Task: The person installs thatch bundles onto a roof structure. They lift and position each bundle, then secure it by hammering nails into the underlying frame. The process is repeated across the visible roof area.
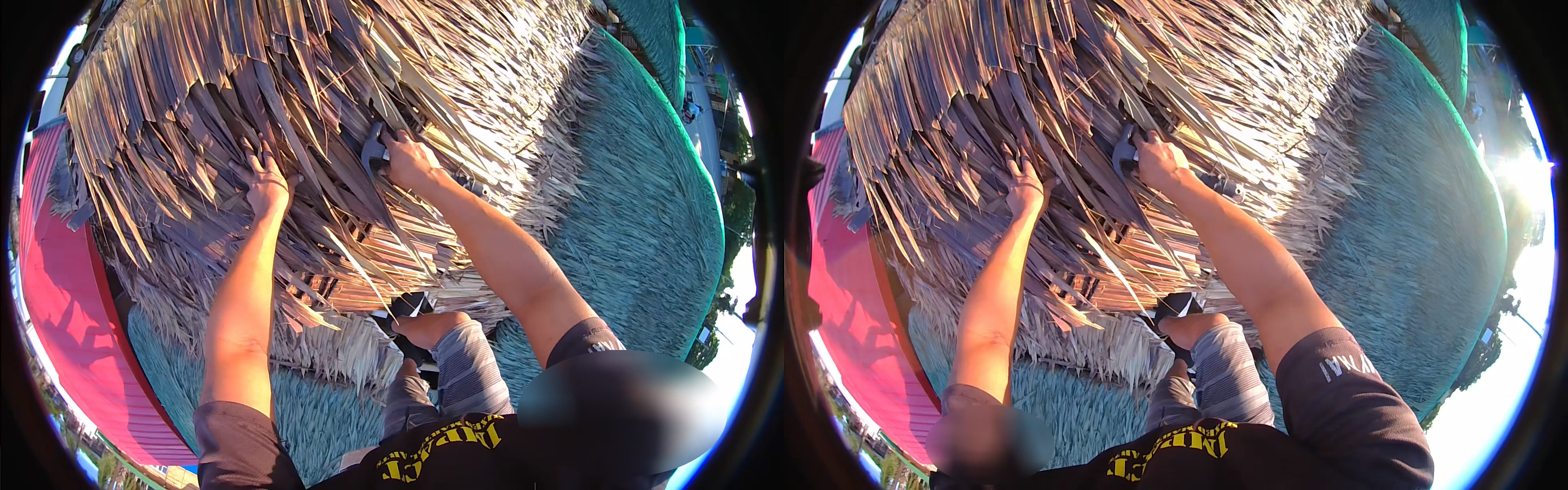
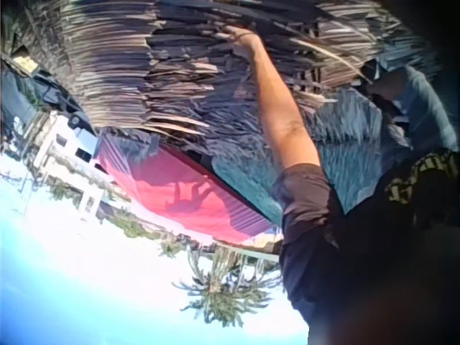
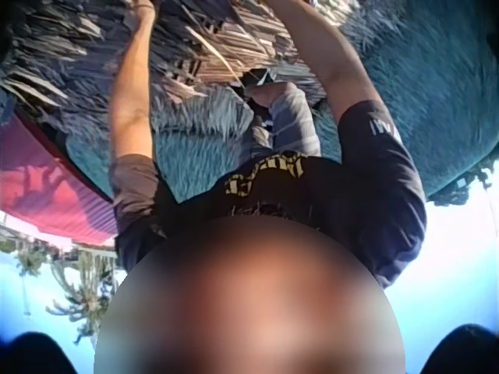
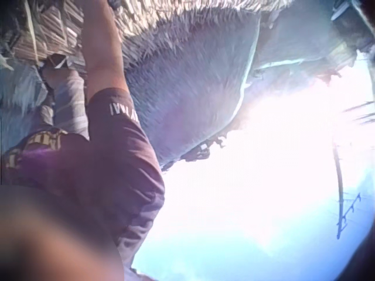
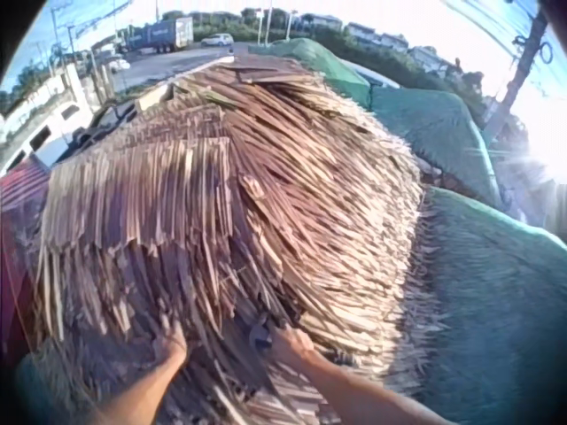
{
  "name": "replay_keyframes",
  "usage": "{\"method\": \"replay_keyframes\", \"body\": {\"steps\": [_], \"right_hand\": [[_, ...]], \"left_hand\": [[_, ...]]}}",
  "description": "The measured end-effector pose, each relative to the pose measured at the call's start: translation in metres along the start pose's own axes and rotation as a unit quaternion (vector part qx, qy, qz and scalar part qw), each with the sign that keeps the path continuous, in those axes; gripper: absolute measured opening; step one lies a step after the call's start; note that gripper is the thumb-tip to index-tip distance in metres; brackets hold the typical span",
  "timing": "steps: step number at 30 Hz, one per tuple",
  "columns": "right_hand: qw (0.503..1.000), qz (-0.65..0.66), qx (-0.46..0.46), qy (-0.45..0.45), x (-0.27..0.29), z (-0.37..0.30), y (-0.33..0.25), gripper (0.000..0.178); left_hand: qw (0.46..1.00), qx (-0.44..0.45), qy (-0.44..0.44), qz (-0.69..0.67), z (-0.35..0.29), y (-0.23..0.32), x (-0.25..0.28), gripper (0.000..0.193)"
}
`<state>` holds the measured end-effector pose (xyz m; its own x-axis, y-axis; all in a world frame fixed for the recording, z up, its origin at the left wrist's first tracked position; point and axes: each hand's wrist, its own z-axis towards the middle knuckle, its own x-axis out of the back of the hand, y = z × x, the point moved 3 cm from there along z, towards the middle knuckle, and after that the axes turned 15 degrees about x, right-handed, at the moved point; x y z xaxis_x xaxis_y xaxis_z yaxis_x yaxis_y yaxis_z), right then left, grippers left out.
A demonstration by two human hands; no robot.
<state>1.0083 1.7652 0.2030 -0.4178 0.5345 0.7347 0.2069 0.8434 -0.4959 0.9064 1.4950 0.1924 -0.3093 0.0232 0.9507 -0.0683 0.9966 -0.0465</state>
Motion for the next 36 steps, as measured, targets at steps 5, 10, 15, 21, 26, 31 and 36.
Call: {"method": "replay_keyframes", "body": {"steps": [5, 10, 15, 21, 26, 31, 36], "right_hand": [[0.998, -0.034, 0.047, 0.016, 0.016, -0.001, 0.001, 0.050], [0.998, -0.027, 0.040, 0.040, 0.012, -0.004, -0.007, 0.047], [0.996, -0.030, 0.018, 0.085, 0.007, -0.008, -0.013, 0.050], [0.982, -0.049, 0.074, 0.167, 0.008, -0.011, -0.014, 0.050], [0.949, 0.033, 0.025, 0.313, -0.005, -0.044, -0.009, 0.033], [0.942, 0.041, 0.037, 0.332, -0.025, -0.073, 0.000, 0.032], [0.969, -0.001, 0.110, 0.221, -0.060, -0.090, -0.002, 0.046]], "left_hand": [[0.999, -0.015, -0.013, -0.027, -0.003, -0.005, 0.002, 0.092], [0.998, -0.029, 0.011, -0.049, -0.008, -0.009, -0.002, 0.108], [0.974, -0.120, 0.127, -0.147, -0.028, -0.018, -0.009, 0.110], [0.989, -0.056, 0.099, -0.089, -0.028, -0.019, -0.014, 0.104], [0.997, -0.032, 0.060, -0.044, -0.027, -0.015, -0.013, 0.100], [0.988, -0.075, 0.097, -0.096, -0.011, -0.025, -0.025, 0.100], [0.920, -0.124, 0.233, -0.290, -0.046, -0.056, -0.019, 0.044]]}}
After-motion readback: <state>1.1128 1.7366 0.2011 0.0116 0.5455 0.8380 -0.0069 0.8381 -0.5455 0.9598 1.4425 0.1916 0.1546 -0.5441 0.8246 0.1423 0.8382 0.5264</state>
